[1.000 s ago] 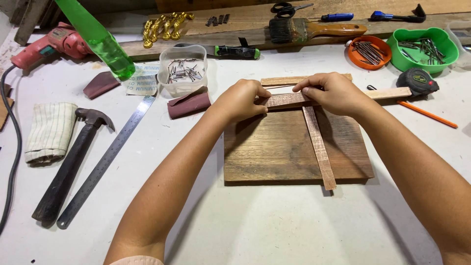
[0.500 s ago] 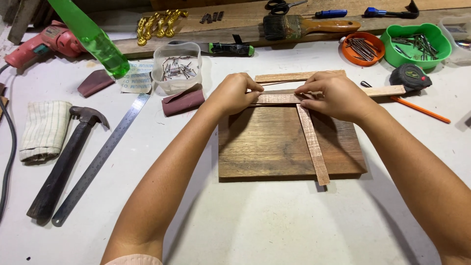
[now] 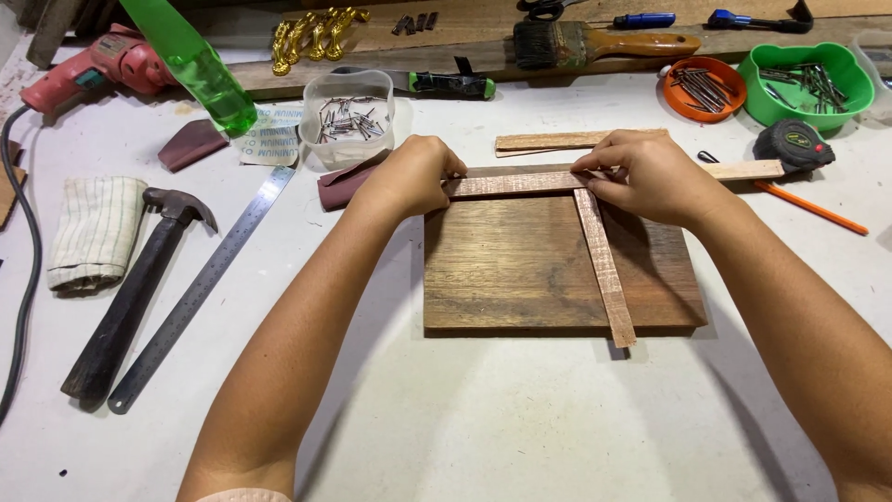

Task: Using a small piece of sandpaper to sand a thin strip of wood on a workbench.

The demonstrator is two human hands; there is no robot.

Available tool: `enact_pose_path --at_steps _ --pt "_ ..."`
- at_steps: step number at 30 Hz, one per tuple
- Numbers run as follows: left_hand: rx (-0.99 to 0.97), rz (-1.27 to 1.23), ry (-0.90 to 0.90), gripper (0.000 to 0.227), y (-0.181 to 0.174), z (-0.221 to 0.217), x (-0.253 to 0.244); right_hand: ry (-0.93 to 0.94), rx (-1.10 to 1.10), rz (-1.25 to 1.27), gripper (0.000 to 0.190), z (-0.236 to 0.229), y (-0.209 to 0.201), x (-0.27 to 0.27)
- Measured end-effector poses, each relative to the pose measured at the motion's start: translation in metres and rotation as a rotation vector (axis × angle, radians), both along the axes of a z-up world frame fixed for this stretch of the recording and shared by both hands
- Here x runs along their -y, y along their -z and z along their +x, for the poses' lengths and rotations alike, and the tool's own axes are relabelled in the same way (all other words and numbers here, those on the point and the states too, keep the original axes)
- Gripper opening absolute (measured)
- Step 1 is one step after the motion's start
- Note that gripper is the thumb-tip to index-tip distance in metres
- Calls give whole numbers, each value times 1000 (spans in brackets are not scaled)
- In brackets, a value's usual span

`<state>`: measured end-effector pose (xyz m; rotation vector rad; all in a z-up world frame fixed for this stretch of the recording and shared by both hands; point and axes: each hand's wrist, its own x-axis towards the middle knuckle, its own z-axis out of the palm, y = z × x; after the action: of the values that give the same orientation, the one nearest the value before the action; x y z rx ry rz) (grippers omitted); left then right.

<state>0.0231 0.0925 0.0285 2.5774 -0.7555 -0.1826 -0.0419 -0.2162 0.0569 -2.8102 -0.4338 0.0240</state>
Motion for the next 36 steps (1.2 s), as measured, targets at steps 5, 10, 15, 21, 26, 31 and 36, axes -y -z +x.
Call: enact_pose_path --at_steps 5,10,15,21,26,31,36 --pt "-16 95 -25 33 -15 -8 3 25 -6 -6 28 2 4 6" --pt "-37 47 -29 39 -4 3 4 35 -31 89 39 2 1 19" --pt "-104 115 -82 36 -13 0 8 48 7 218 46 2 8 35" --pt "-89 113 -98 33 -9 3 10 55 -5 226 43 -3 3 33" --pt "-36 153 -68 35 -13 -2 9 42 -73 131 51 -7 -7 18" --pt "65 303 -57 44 -31 -19 18 72 -108 111 52 -5 -2 21" --pt "183 162 41 69 -25 -29 47 155 -121 189 58 -7 -1 23"
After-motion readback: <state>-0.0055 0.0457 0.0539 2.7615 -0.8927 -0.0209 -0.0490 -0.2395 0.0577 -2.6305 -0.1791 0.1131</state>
